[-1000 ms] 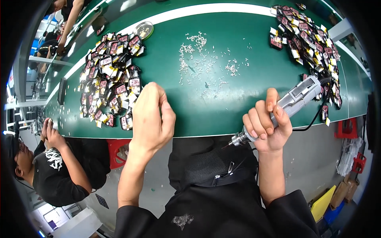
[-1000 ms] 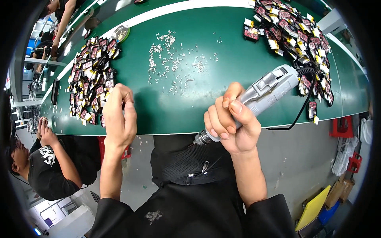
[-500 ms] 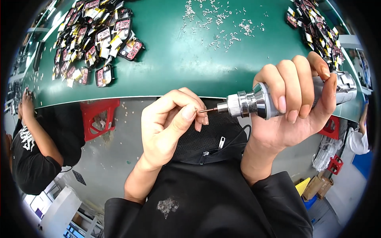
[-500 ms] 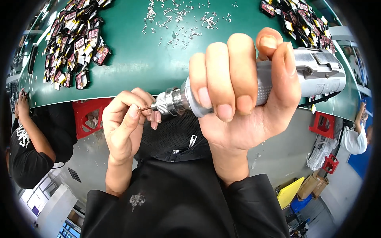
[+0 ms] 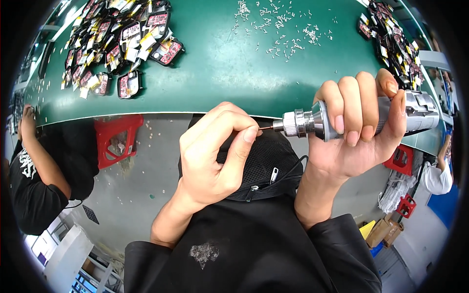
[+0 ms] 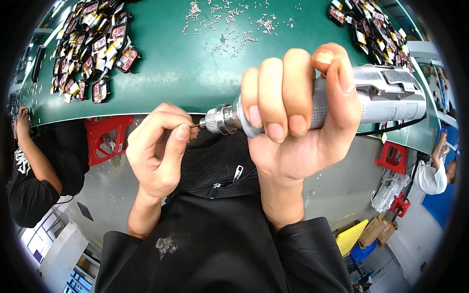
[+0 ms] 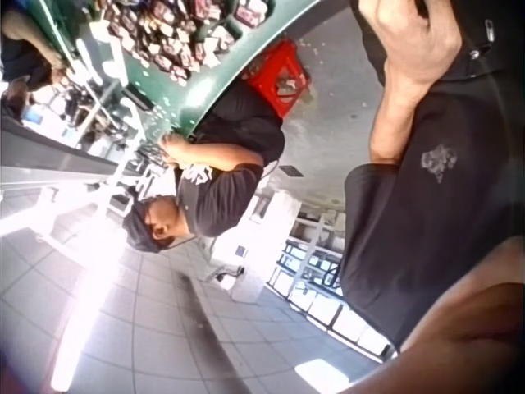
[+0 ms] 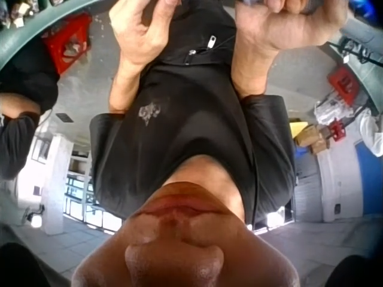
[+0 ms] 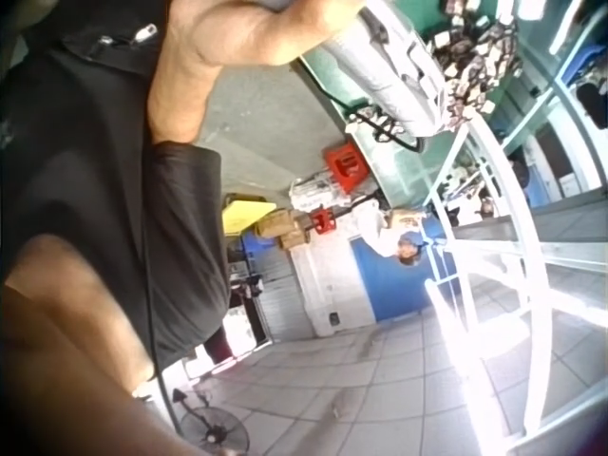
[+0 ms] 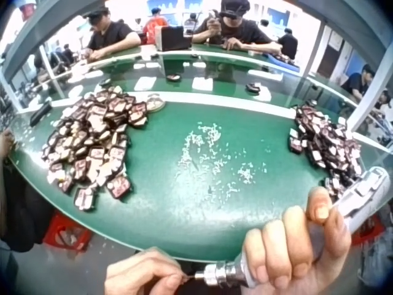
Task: Assembling small electronic components using an electric screwdriver on a factory production line.
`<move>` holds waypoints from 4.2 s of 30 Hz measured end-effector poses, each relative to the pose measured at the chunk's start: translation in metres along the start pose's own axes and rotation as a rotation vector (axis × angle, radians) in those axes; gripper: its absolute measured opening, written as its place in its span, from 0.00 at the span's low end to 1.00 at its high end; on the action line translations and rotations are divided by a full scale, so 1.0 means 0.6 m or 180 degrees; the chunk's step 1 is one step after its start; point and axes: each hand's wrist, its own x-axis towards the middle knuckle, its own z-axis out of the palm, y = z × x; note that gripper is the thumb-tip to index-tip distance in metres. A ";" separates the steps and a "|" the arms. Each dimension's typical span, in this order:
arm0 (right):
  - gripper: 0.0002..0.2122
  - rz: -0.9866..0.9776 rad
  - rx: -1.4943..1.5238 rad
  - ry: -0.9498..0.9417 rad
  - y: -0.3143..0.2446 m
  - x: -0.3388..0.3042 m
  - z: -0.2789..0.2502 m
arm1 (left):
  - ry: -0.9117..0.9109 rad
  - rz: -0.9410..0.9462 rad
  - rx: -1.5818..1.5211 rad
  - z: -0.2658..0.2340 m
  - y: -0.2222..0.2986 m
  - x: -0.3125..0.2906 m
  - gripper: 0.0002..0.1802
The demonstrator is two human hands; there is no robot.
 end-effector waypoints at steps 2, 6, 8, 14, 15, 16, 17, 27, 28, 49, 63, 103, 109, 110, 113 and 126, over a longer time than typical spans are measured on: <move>0.07 0.0049 0.0079 0.0110 0.000 0.001 -0.007 | -0.0084 -0.0136 -0.0138 0.000 0.000 0.004 0.05; 0.08 0.0039 0.0194 0.0138 0.007 0.015 -0.014 | -0.0209 -0.0343 -0.0269 -0.003 -0.004 0.020 0.07; 0.08 0.0025 0.0279 0.0213 0.008 0.023 -0.013 | -0.0162 -0.0174 -0.0029 -0.012 -0.002 0.035 0.09; 0.06 -0.0171 0.0276 0.0799 0.005 0.040 -0.010 | 0.0881 0.0133 0.1024 -0.122 0.029 0.086 0.07; 0.05 -0.0236 0.0198 0.0917 0.006 0.040 -0.012 | 0.1048 0.0260 0.1244 -0.156 0.020 0.105 0.05; 0.05 -0.0297 0.0211 0.1057 0.002 0.037 -0.018 | 0.1066 0.0204 0.1507 -0.185 0.006 0.132 0.10; 0.05 -0.0320 0.0218 0.1149 -0.007 0.036 -0.025 | 0.1108 0.0109 0.1763 -0.215 0.000 0.160 0.15; 0.05 -0.0073 0.0195 0.1166 0.014 0.021 -0.057 | 0.1167 -0.1801 0.2910 -0.591 -0.220 0.525 0.27; 0.05 -0.0052 0.0334 0.1317 0.014 0.022 -0.052 | 0.1058 -0.1571 0.3315 -0.596 -0.242 0.538 0.31; 0.08 0.0160 0.0375 0.1235 -0.001 0.019 -0.060 | -0.1371 0.0899 0.2587 -0.234 -0.012 0.352 0.26; 0.03 0.0931 0.0332 0.0522 0.049 -0.069 -0.013 | -0.1363 0.0891 0.1883 -0.063 -0.007 0.108 0.22; 0.15 0.0883 -0.1213 -0.0722 -0.005 0.081 -0.042 | -0.1542 0.1491 0.2641 -0.056 -0.016 0.077 0.23; 0.13 0.1110 -0.1248 -0.0808 -0.002 0.090 -0.033 | -0.1519 0.1452 0.2590 -0.056 -0.020 0.071 0.21; 0.13 0.1163 -0.1211 -0.0866 0.001 0.093 -0.032 | -0.1494 0.1479 0.2571 -0.056 -0.021 0.070 0.21; 0.13 0.1157 -0.1094 -0.1127 0.007 0.098 -0.035 | -0.1411 0.1461 0.2495 -0.052 -0.021 0.068 0.21; 0.10 0.0917 -0.1519 -0.1288 0.034 0.103 0.002 | -0.1334 0.1224 0.2396 -0.066 0.002 0.075 0.24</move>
